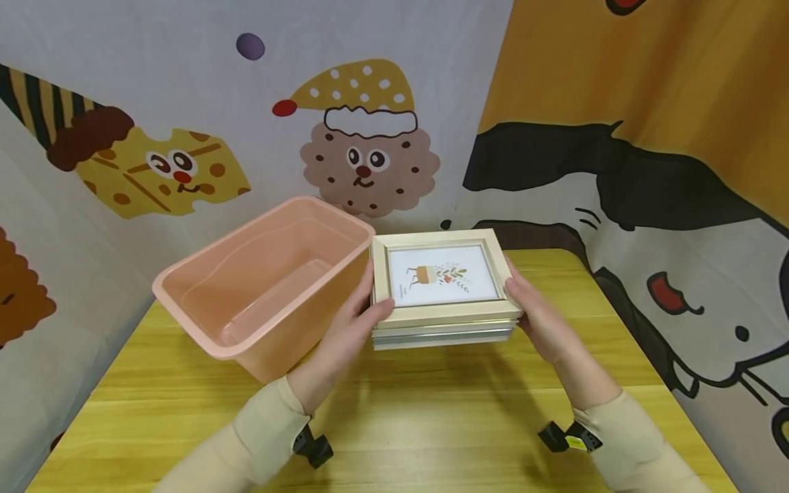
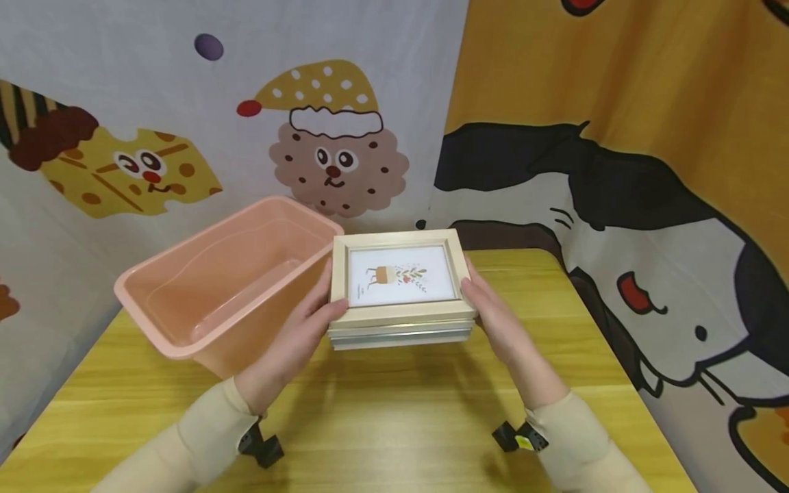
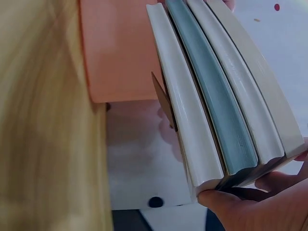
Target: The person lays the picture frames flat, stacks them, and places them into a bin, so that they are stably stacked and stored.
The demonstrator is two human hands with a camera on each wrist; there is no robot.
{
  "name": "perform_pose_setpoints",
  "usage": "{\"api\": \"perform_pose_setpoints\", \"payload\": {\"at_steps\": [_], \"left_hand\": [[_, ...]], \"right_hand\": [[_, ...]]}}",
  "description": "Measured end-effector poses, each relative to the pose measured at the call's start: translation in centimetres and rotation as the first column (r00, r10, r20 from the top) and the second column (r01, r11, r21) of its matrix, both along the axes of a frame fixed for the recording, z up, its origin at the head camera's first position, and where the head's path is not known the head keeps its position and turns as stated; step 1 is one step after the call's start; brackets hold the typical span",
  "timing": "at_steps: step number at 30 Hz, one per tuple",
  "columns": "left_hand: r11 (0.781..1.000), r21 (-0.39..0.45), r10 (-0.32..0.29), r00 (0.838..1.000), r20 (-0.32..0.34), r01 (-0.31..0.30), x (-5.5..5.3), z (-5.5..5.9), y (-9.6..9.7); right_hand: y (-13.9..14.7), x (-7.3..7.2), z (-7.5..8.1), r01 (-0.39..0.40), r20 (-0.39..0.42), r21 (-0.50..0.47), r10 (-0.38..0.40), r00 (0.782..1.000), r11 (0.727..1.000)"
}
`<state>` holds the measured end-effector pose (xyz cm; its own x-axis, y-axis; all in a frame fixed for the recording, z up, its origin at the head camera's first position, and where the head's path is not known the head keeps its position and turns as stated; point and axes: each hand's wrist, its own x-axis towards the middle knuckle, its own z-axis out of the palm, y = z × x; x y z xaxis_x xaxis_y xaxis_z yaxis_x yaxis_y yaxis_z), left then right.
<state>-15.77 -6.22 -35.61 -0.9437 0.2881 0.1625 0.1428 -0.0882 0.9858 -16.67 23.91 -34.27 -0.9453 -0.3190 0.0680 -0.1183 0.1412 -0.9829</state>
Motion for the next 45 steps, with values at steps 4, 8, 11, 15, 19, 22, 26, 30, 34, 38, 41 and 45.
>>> {"api": "perform_pose_setpoints", "payload": {"at_steps": [4, 8, 11, 15, 19, 22, 26, 30, 34, 38, 41, 45], "left_hand": [[1.000, -0.016, -0.005, 1.000, 0.001, 0.005, 0.0, 1.6, -0.2], [0.999, -0.032, 0.012, 1.000, 0.008, -0.011, 0.0, 2.9, -0.6], [1.000, -0.011, 0.013, 1.000, -0.023, -0.014, -0.1, 3.7, -0.8], [1.000, 0.011, 0.020, 0.998, -0.067, -0.019, -0.2, 4.5, -1.2], [0.999, 0.005, 0.040, 0.998, -0.055, -0.040, 0.0, 5.3, -1.7], [0.999, 0.014, 0.040, 0.999, -0.034, -0.039, 0.1, 5.8, -2.2], [0.999, 0.015, 0.035, 0.999, -0.031, -0.034, 0.0, 6.5, -3.3], [0.999, 0.010, 0.036, 0.997, -0.061, -0.036, -0.1, 7.2, -4.6], [0.998, 0.015, 0.055, 0.995, -0.082, -0.054, -0.1, 7.9, -5.9], [0.997, 0.009, 0.074, 0.994, -0.079, -0.073, 0.0, 8.3, -7.2], [0.995, 0.008, 0.096, 0.992, -0.083, -0.095, 0.0, 8.3, -8.1], [0.992, 0.031, 0.124, 0.989, -0.086, -0.122, 0.1, 8.3, -9.4]], "right_hand": [[-0.1, -0.4, 1.4, -0.023, -0.025, 0.002, 0.023, 0.999, 1.000], [-0.2, -0.7, 2.7, -0.043, -0.039, 0.011, 0.043, 0.998, 0.999], [-0.5, -0.9, 3.5, -0.055, -0.056, 0.028, 0.056, 0.997, 0.998], [-0.8, -1.3, 4.6, -0.074, -0.085, 0.058, 0.079, 0.993, 0.996], [-1.4, -1.9, 5.5, -0.116, -0.092, 0.050, 0.120, 0.989, 0.992], [-1.9, -2.4, 6.0, -0.144, -0.086, 0.037, 0.146, 0.985, 0.989], [-3.0, -3.1, 6.8, -0.172, -0.074, 0.028, 0.174, 0.982, 0.985], [-4.3, -4.1, 7.4, -0.202, -0.058, 0.012, 0.203, 0.978, 0.979], [-5.8, -5.3, 8.1, -0.226, -0.046, 0.004, 0.226, 0.973, 0.974], [-7.4, -6.6, 8.6, -0.262, -0.029, -0.012, 0.261, 0.965, 0.965], [-8.7, -7.5, 8.9, -0.263, -0.005, -0.014, 0.263, 0.965, 0.965], [-10.5, -8.5, 9.2, -0.254, 0.019, -0.010, 0.254, 0.967, 0.967]]}}
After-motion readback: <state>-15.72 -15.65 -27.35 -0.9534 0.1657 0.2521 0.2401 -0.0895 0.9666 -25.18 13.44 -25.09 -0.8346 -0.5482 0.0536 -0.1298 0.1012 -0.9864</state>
